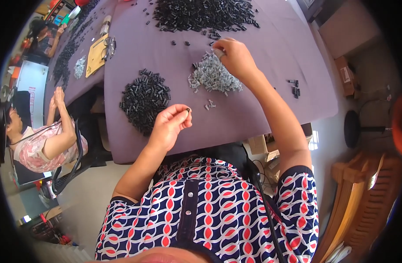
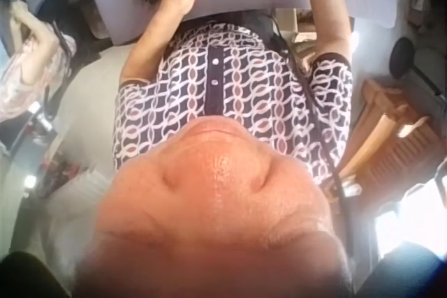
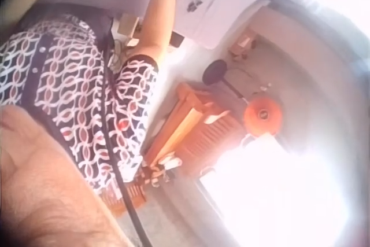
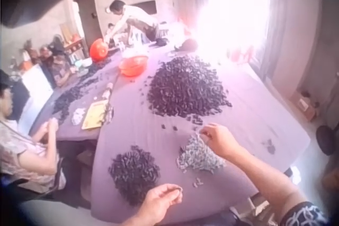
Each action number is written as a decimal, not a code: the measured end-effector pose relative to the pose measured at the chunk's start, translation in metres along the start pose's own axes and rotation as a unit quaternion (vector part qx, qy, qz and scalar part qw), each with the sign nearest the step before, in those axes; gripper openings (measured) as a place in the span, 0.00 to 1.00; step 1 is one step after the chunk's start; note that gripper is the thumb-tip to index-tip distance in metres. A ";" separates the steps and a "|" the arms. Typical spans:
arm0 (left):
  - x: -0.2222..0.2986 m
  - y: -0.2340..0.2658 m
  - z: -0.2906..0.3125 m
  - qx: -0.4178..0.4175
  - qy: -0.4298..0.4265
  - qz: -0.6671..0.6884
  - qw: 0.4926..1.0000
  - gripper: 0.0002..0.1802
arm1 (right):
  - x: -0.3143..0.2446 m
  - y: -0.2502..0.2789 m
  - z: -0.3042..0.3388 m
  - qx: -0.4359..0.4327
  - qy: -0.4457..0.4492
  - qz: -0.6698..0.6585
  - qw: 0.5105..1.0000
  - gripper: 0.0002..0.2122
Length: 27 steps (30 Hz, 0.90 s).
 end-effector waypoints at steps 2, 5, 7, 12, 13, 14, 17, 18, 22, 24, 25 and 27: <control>-0.006 0.001 0.001 -0.004 -0.012 -0.031 0.999 0.07 | 0.009 -0.015 -0.026 -0.046 0.033 0.047 0.997 0.08; -0.016 0.005 0.004 0.001 -0.011 -0.037 0.999 0.07 | 0.013 -0.037 -0.062 -0.087 0.036 0.171 0.981 0.09; -0.015 0.003 0.005 0.000 -0.008 -0.059 0.998 0.08 | 0.027 -0.041 -0.083 -0.074 -0.005 0.246 0.966 0.10; -0.014 0.000 0.007 -0.026 -0.010 -0.074 0.997 0.08 | 0.052 -0.055 -0.104 -0.057 -0.024 0.250 0.966 0.18; -0.014 -0.001 0.006 -0.034 -0.010 -0.066 0.997 0.08 | 0.056 -0.058 -0.103 -0.059 -0.004 0.234 0.970 0.18; -0.015 -0.002 0.006 -0.041 -0.010 -0.058 0.997 0.08 | 0.061 -0.060 -0.103 -0.061 0.015 0.219 0.974 0.18; -0.013 0.003 0.005 -0.036 -0.012 -0.057 0.998 0.07 | 0.043 -0.077 -0.096 -0.142 0.035 0.173 0.974 0.17; -0.013 0.002 0.006 -0.041 -0.010 -0.063 0.997 0.07 | 0.039 -0.074 -0.092 -0.141 0.022 0.171 0.975 0.18; -0.012 0.003 0.004 -0.036 -0.009 -0.041 0.998 0.08 | 0.029 -0.067 -0.094 -0.103 0.068 0.154 0.980 0.21; -0.010 0.000 0.004 -0.049 -0.012 -0.062 0.997 0.08 | 0.026 -0.056 -0.099 -0.010 0.066 0.162 0.984 0.17; -0.013 -0.001 0.003 -0.052 -0.012 -0.048 0.997 0.08 | 0.029 -0.052 -0.105 0.031 0.090 0.199 0.975 0.20; -0.012 -0.001 0.003 -0.048 -0.011 -0.051 0.998 0.08 | 0.052 -0.051 -0.127 0.039 0.034 0.241 0.969 0.32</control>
Point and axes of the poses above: each hand's wrist, its own z-axis away from the middle knuckle, its own y-axis out of the back of the hand, x = y × z, the point moved 6 cm from there along -z, towards the middle knuckle, and after that the axes turned 9 degrees about -z, right-handed, at the moved point
